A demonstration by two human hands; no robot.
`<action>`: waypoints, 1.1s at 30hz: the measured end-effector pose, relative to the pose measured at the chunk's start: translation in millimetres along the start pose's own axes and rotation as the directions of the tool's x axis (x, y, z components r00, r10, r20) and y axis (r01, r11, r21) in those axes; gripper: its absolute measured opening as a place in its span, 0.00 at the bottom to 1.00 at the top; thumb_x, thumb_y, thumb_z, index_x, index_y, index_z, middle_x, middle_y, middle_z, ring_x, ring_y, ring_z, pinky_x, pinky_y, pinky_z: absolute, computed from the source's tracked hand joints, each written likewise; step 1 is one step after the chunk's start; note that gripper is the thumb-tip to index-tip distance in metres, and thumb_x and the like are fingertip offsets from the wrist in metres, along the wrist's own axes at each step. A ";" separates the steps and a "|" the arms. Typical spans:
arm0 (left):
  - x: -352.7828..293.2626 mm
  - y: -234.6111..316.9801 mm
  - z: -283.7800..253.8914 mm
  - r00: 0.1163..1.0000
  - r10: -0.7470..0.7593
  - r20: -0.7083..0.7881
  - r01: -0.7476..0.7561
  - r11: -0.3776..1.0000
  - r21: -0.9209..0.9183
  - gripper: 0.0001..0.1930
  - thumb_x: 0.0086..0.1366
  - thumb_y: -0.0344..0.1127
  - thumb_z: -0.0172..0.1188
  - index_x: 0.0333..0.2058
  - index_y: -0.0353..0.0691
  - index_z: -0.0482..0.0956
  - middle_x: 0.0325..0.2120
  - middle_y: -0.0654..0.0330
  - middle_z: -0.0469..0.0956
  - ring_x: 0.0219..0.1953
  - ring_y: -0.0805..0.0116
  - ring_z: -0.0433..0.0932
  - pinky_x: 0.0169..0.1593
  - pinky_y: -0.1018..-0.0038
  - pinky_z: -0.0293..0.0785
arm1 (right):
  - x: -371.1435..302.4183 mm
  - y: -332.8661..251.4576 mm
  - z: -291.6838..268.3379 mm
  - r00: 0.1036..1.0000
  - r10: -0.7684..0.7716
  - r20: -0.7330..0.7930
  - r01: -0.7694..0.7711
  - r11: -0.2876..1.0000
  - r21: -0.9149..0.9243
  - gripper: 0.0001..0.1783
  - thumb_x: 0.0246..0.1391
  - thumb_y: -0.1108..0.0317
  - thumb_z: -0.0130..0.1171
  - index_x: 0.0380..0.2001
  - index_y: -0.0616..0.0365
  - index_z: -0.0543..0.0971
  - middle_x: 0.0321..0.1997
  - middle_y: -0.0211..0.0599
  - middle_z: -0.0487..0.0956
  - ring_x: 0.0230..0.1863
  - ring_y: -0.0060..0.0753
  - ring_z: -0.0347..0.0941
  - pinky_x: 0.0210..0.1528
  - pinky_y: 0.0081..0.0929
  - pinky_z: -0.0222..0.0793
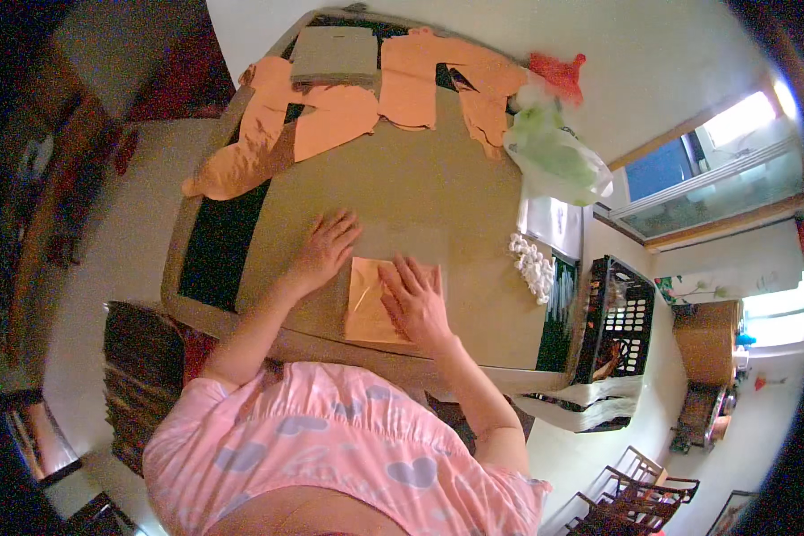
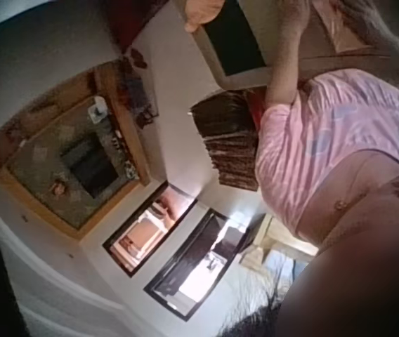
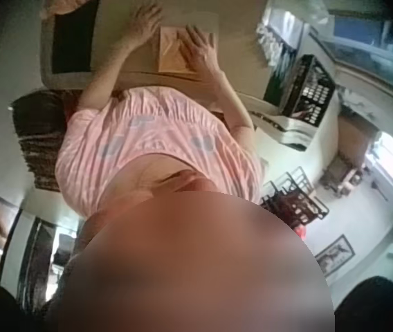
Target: Folding deflated Mylar balloons and placing them into clear plastic packaging bags.
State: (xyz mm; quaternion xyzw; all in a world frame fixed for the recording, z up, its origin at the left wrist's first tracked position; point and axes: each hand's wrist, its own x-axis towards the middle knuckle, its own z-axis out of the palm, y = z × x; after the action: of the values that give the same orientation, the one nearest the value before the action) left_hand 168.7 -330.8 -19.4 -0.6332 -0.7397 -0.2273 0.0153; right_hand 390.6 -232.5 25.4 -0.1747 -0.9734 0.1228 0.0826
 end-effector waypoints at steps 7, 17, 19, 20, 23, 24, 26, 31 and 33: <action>-3.4 -2.1 0.4 1.000 -0.013 -0.006 0.013 1.000 -0.001 0.20 0.67 0.39 0.49 0.57 0.42 0.67 0.61 0.58 0.62 0.66 0.60 0.56 0.67 0.54 0.50 | 28.1 26.9 -5.8 0.999 -0.025 0.034 0.027 0.998 -0.058 0.23 0.62 0.58 0.47 0.61 0.44 0.67 0.67 0.37 0.62 0.69 0.41 0.54 0.67 0.63 0.40; -3.6 -2.6 1.1 1.000 -0.017 0.023 0.018 0.999 -0.050 0.20 0.66 0.38 0.50 0.56 0.43 0.68 0.62 0.57 0.62 0.66 0.59 0.56 0.68 0.52 0.46 | 47.5 44.5 -2.1 0.997 -0.072 0.004 0.072 0.992 -0.106 0.24 0.61 0.58 0.50 0.60 0.43 0.66 0.67 0.37 0.62 0.69 0.43 0.54 0.64 0.68 0.42; -2.5 -1.5 0.1 0.999 -0.021 0.035 0.022 0.998 -0.052 0.20 0.66 0.38 0.50 0.56 0.43 0.68 0.62 0.56 0.62 0.66 0.58 0.56 0.68 0.53 0.46 | 50.2 48.0 -4.7 0.996 -0.090 0.014 0.091 0.986 -0.137 0.24 0.61 0.58 0.50 0.60 0.44 0.66 0.67 0.38 0.62 0.69 0.43 0.54 0.65 0.67 0.42; -2.5 -0.4 -0.4 0.998 -0.018 -0.052 0.015 0.998 -0.063 0.18 0.66 0.37 0.51 0.53 0.41 0.70 0.59 0.56 0.65 0.64 0.59 0.59 0.66 0.53 0.50 | 50.2 48.1 -5.8 0.994 -0.104 0.022 0.106 0.980 -0.168 0.25 0.61 0.58 0.50 0.61 0.45 0.65 0.67 0.38 0.62 0.69 0.43 0.53 0.65 0.67 0.42; -0.3 3.1 -4.4 0.987 -0.054 -0.151 0.034 0.991 -0.127 0.17 0.66 0.38 0.51 0.50 0.39 0.72 0.56 0.54 0.67 0.63 0.59 0.61 0.64 0.54 0.55 | 44.0 46.6 -7.6 0.991 -0.106 -0.082 0.098 0.991 -0.090 0.26 0.61 0.57 0.50 0.61 0.47 0.65 0.67 0.40 0.62 0.69 0.44 0.53 0.65 0.65 0.42; 0.4 6.1 -5.8 0.984 -0.084 -0.154 0.055 0.981 -0.185 0.18 0.66 0.40 0.51 0.51 0.38 0.71 0.56 0.52 0.67 0.62 0.58 0.61 0.64 0.54 0.55 | 39.6 43.7 -7.4 0.991 -0.101 -0.082 0.094 0.991 -0.092 0.26 0.61 0.57 0.50 0.61 0.47 0.65 0.67 0.40 0.62 0.69 0.44 0.53 0.65 0.65 0.42; 5.3 25.6 -21.8 0.997 -0.072 -0.002 0.071 0.986 -0.149 0.23 0.66 0.43 0.51 0.55 0.36 0.67 0.59 0.51 0.65 0.64 0.56 0.59 0.66 0.53 0.50 | 30.9 36.6 -3.2 0.998 -0.041 -0.048 0.035 0.994 -0.103 0.27 0.60 0.57 0.50 0.61 0.49 0.65 0.66 0.42 0.62 0.69 0.46 0.54 0.66 0.64 0.42; -4.3 47.5 -2.7 0.994 -0.077 0.079 0.080 0.996 -0.045 0.35 0.65 0.53 0.50 0.61 0.33 0.59 0.62 0.47 0.60 0.67 0.52 0.54 0.67 0.49 0.44 | 23.4 37.5 7.5 0.995 0.031 -0.099 -0.039 0.996 -0.080 0.27 0.60 0.57 0.50 0.62 0.49 0.65 0.67 0.42 0.62 0.69 0.47 0.53 0.67 0.62 0.41; -7.8 47.4 0.3 0.991 -0.059 0.121 0.053 0.997 0.053 0.38 0.63 0.57 0.50 0.63 0.35 0.56 0.64 0.48 0.56 0.68 0.53 0.52 0.67 0.47 0.43 | 20.8 36.4 6.7 0.994 0.055 -0.095 -0.062 0.995 -0.074 0.27 0.61 0.58 0.50 0.62 0.48 0.65 0.67 0.41 0.61 0.69 0.47 0.53 0.68 0.59 0.40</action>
State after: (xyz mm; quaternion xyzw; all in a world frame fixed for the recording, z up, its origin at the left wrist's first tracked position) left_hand 215.1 -333.5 -7.1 -0.6245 -0.7620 -0.1700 -0.0206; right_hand 381.6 -193.3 11.7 -0.2117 -0.9670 0.0795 0.1173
